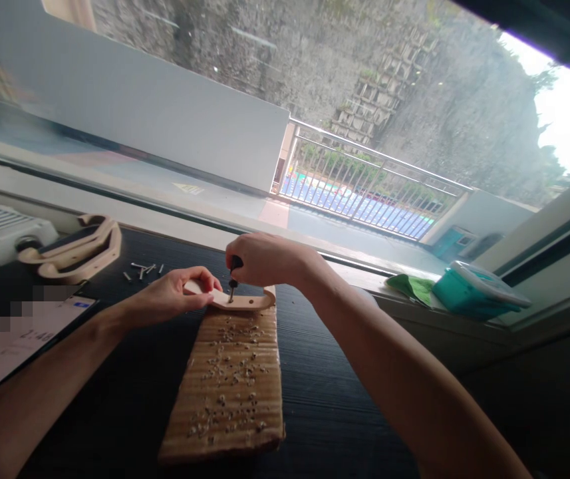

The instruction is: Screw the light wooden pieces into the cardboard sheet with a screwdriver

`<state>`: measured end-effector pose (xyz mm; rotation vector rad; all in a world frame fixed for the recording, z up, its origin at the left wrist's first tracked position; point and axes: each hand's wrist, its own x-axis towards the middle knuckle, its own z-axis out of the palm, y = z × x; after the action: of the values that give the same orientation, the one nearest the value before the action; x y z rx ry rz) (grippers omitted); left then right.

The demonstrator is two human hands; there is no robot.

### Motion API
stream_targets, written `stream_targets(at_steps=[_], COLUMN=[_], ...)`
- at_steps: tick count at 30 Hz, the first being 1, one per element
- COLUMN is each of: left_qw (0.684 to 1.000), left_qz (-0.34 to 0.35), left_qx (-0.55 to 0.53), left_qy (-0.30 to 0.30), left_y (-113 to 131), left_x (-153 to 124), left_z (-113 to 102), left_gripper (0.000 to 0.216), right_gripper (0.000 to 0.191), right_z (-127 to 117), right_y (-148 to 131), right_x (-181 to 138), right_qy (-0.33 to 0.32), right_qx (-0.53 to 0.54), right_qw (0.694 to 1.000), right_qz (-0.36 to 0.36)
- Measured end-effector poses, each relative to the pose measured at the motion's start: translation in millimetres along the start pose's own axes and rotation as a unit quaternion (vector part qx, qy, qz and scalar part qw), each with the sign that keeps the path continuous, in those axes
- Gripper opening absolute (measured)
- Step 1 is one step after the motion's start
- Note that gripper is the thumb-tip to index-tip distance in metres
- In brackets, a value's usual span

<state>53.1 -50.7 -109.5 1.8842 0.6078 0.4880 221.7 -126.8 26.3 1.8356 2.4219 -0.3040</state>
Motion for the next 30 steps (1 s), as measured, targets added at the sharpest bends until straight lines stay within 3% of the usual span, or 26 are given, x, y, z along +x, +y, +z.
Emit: stream_targets(at_steps=[9, 14, 21, 30], left_qw=[1.0, 1.0, 1.0, 1.0], left_qz=[0.007, 0.007, 0.003, -0.001], left_qx=[-0.001, 0.02, 0.02, 0.027], left_qy=[-0.002, 0.004, 0.007, 0.001], left_y=[-3, -1, 0, 4], left_x=[0, 0, 0, -2], left_z=[-1, 0, 1, 0], left_gripper=[0.017, 0.021, 0.023, 0.019], right_gripper=[0.03, 0.034, 0.024, 0.032], right_z=[9, 3, 2, 10], right_y=[2, 0, 0, 0], right_x=[3, -1, 0, 3], right_qy=[0.014, 0.025, 0.007, 0.026], right_qx=[-0.01, -0.016, 0.014, -0.016], right_qw=[0.999, 0.999, 1.0, 0.998], right_qz=[0.051, 0.02, -0.002, 0.051])
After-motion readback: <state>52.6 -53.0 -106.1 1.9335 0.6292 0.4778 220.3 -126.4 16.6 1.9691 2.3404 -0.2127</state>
